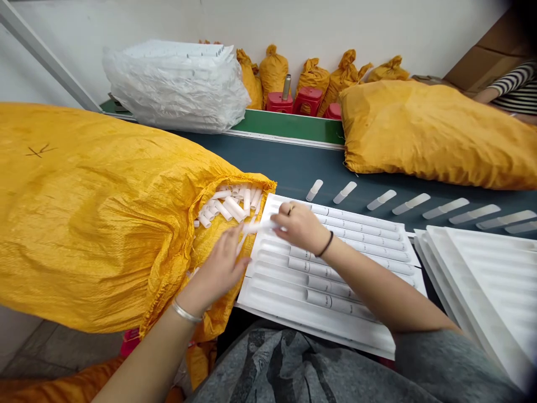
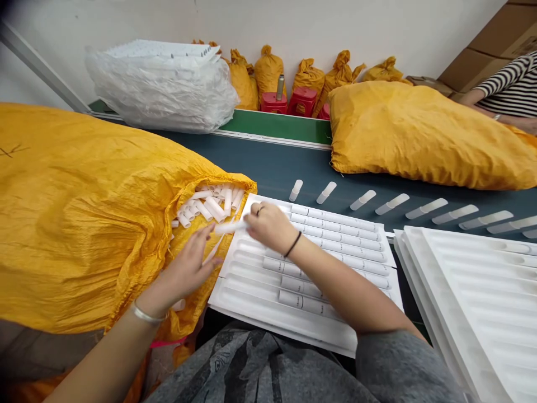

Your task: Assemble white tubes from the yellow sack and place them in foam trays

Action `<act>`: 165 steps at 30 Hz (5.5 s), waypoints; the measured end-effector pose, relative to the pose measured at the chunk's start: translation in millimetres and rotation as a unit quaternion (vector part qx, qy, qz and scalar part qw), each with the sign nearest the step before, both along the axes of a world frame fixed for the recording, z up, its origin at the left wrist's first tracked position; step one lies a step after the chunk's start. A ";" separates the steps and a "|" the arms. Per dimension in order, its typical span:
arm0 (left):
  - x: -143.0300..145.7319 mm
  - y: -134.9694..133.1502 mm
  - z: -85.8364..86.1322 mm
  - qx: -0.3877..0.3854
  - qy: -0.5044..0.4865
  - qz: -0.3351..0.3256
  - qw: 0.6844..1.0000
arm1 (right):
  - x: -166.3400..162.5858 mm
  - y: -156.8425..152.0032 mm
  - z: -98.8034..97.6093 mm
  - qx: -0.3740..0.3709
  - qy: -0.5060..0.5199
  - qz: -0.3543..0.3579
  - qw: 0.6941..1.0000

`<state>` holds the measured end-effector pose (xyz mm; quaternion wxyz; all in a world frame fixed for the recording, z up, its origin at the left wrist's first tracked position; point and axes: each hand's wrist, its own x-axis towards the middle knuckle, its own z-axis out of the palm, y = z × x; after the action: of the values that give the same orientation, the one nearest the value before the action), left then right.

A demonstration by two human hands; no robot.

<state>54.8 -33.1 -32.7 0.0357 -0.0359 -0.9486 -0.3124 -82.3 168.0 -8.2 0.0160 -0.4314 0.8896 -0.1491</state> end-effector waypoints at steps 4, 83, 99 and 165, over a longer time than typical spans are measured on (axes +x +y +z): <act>-31.6 -7.0 -21.9 -0.079 -0.091 0.085 0.989 | -69.0 -14.4 -19.2 0.029 -0.022 -0.249 0.968; 26.8 -27.8 5.7 -0.210 -0.011 0.053 0.976 | -20.2 -15.1 -12.3 0.012 -0.013 -0.109 0.994; 24.1 -42.4 -0.1 0.104 0.011 0.108 0.989 | -53.5 16.5 -10.2 0.212 -0.067 -0.201 0.954; 31.0 -40.5 7.2 -0.301 -0.283 0.006 0.911 | -122.9 -34.9 -36.7 0.108 -0.123 -0.297 0.941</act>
<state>85.8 -73.6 -25.5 -0.2449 0.0503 -0.9682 -0.0090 -205.2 133.1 -44.9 0.1264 -0.1214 0.9792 -0.1018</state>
